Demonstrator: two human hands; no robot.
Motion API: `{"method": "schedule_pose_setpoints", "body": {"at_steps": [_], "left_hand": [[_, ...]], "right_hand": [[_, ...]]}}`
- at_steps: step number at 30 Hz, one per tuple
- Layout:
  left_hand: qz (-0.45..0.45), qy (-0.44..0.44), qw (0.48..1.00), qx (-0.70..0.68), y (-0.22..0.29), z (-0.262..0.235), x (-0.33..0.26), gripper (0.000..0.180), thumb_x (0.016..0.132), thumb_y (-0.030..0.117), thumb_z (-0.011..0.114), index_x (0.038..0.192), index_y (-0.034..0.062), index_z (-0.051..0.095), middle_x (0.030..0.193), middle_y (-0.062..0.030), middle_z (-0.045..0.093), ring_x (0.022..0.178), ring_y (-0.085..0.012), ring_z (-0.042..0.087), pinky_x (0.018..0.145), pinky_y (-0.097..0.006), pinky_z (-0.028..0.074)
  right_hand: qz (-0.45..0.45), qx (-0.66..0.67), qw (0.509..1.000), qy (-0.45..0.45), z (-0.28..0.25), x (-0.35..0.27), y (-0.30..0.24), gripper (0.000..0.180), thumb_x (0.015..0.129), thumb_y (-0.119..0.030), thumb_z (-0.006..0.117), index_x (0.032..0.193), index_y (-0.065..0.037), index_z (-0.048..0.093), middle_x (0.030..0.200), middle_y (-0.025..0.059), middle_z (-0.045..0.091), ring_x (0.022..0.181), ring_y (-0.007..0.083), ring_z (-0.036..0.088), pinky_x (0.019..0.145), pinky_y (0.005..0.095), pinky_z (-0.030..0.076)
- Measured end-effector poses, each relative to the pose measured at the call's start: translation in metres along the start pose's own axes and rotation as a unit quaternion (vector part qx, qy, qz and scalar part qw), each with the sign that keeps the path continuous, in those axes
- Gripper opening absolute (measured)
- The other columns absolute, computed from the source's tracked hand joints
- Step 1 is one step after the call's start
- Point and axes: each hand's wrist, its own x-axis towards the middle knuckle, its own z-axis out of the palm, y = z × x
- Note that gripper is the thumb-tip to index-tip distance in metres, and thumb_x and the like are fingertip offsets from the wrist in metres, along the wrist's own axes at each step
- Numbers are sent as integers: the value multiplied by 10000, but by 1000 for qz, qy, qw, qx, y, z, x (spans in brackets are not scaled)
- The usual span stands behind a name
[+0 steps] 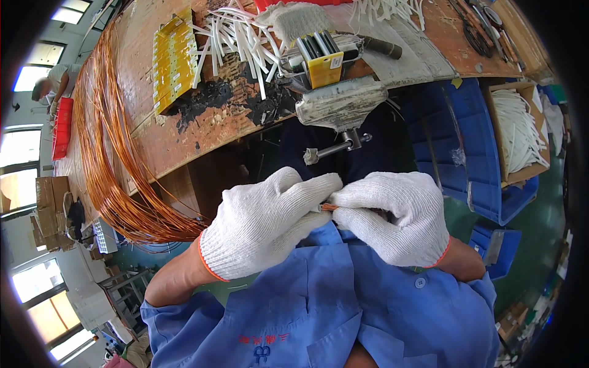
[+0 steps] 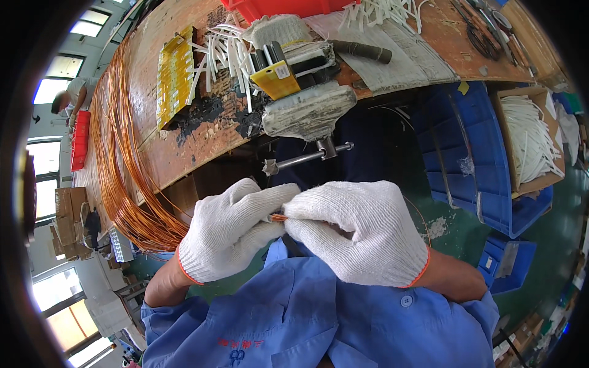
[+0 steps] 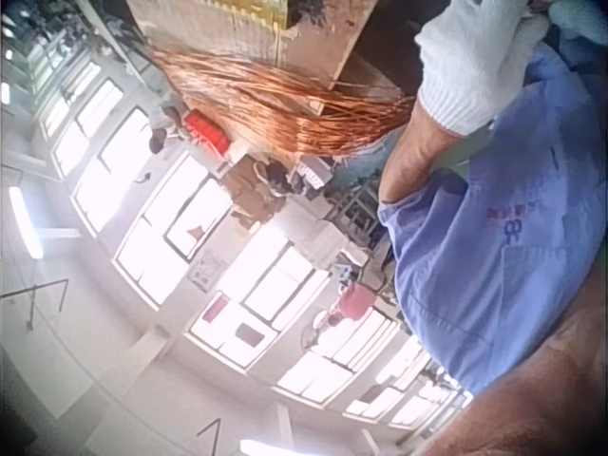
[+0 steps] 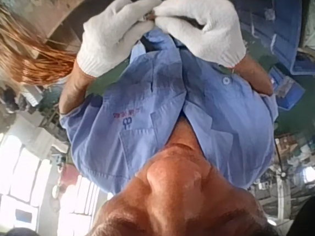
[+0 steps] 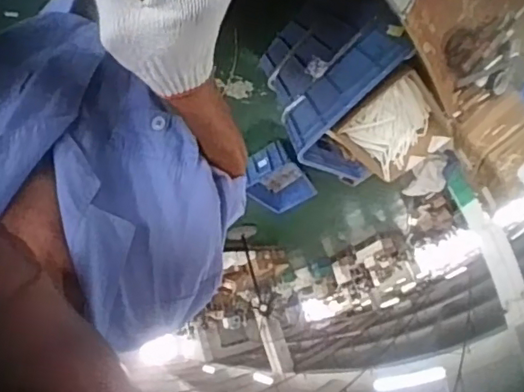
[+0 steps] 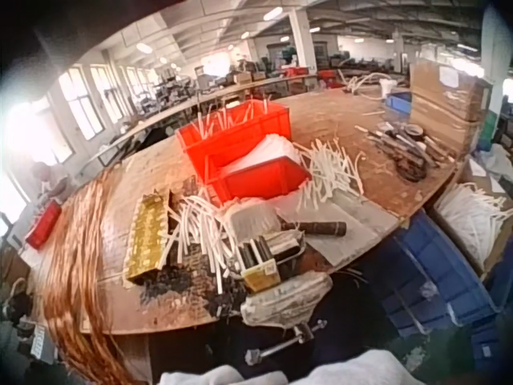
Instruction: Winding copper wire around an electronic component and securing it with tape.
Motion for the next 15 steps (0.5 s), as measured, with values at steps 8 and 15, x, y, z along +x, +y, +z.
{"method": "schedule_pose_setpoints", "body": {"at_steps": [8,15], "left_hand": [[3,-6,1000,16,-2,0,2,476,965,249,828,1419,142,728,916,-95,668,729,-292,729,644,-401,596],[-1,6,999,43,-2,3,2,491,933,212,852,1401,121,733,896,-106,656,732,-292,729,644,-397,590]], "right_hand": [[-33,-52,998,7,4,1,1,174,895,-72,893,1058,-59,832,922,115,812,756,280,802,661,353,629],[-152,-242,958,10,12,-10,13,321,855,-127,865,1166,-91,799,840,24,689,617,192,660,519,346,497]]}}
